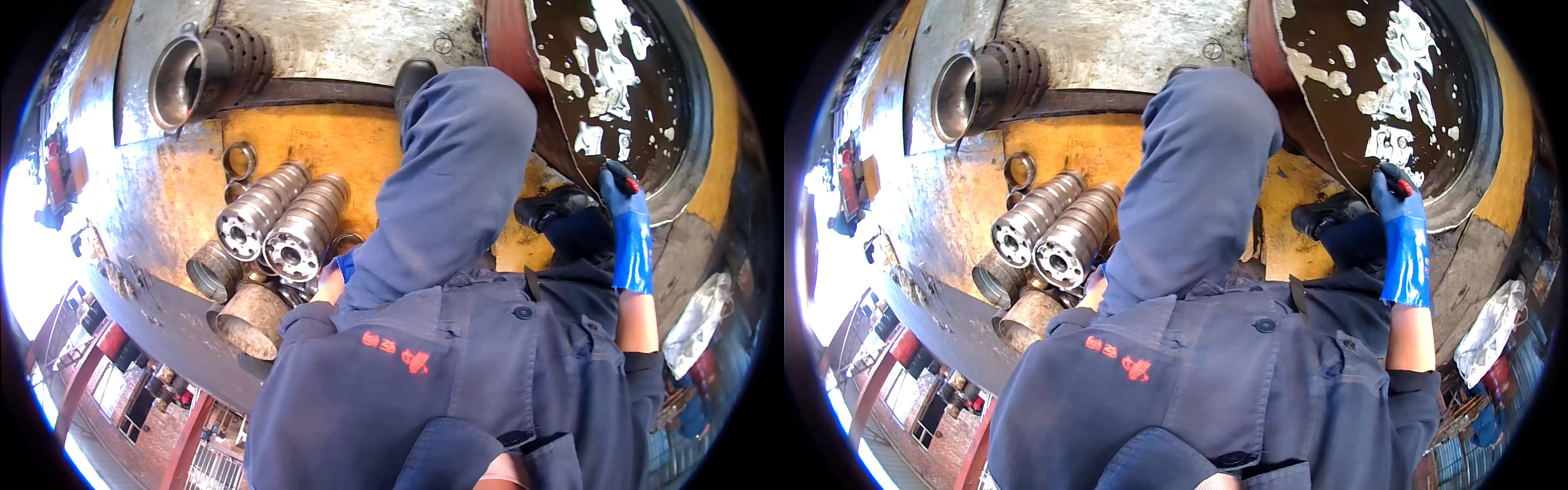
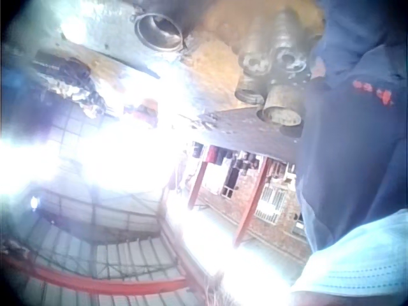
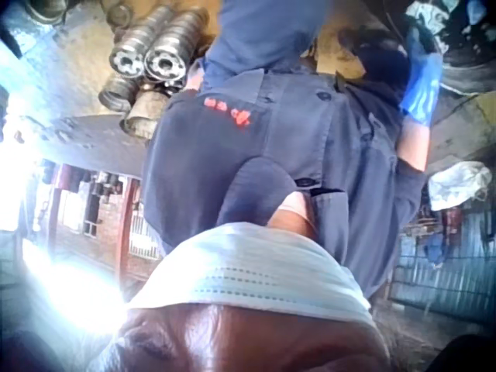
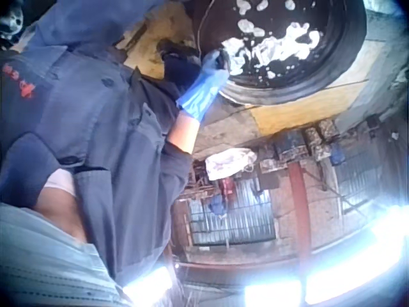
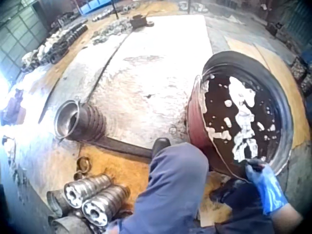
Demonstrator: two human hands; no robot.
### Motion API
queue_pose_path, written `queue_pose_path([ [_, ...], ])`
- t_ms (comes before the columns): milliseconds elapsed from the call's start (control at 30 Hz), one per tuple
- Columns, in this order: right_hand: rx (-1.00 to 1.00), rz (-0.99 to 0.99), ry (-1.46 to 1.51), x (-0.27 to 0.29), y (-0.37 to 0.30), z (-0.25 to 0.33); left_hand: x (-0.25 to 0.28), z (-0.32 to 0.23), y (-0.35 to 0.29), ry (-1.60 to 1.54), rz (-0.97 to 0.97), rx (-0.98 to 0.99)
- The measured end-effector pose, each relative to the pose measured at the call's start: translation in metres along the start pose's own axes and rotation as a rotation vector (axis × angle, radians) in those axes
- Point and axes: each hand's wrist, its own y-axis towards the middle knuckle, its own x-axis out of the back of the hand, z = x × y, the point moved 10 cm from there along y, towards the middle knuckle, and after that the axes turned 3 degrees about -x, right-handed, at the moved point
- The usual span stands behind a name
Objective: The person sits on the floor and cleans several small metal parts by scrubbing them with a red-handled brush in a bucket of dark liquid. After scrubbing each part, they place it on the floor beside the bucket and pick up the next one to repeat the process.
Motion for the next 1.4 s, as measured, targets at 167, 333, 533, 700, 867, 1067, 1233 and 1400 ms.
queue_pose_path([
  [167, -0.018, -0.001, -0.015, -0.007, -0.022, 0.023, -0.009, -0.102, 0.057, 0.135, 0.032, -0.110],
  [333, -0.058, 0.012, -0.375, -0.006, -0.044, 0.062, -0.037, -0.243, 0.145, 0.285, 0.107, -0.171],
  [533, 0.013, -0.062, -0.482, -0.004, -0.052, 0.086, -0.067, -0.235, 0.159, 0.194, -0.031, -0.223],
  [700, 0.064, -0.061, -0.435, -0.005, -0.049, 0.086, -0.074, -0.222, 0.123, 0.171, 0.038, -0.215],
  [867, 0.054, -0.036, -0.277, 0.000, -0.051, 0.089, -0.078, -0.157, 0.045, 0.038, 0.038, -0.213],
  [1067, -0.230, 0.105, -0.545, 0.006, -0.046, 0.082, -0.064, -0.052, -0.015, -0.134, 0.067, -0.084],
  [1233, -0.225, 0.078, -0.514, 0.003, -0.040, 0.079, -0.006, -0.031, -0.039, -0.247, 0.036, 0.004],
  [1400, -0.157, 0.048, -0.522, -0.005, -0.027, 0.067, 0.065, -0.117, 0.011, -0.313, 0.011, -0.110],
])
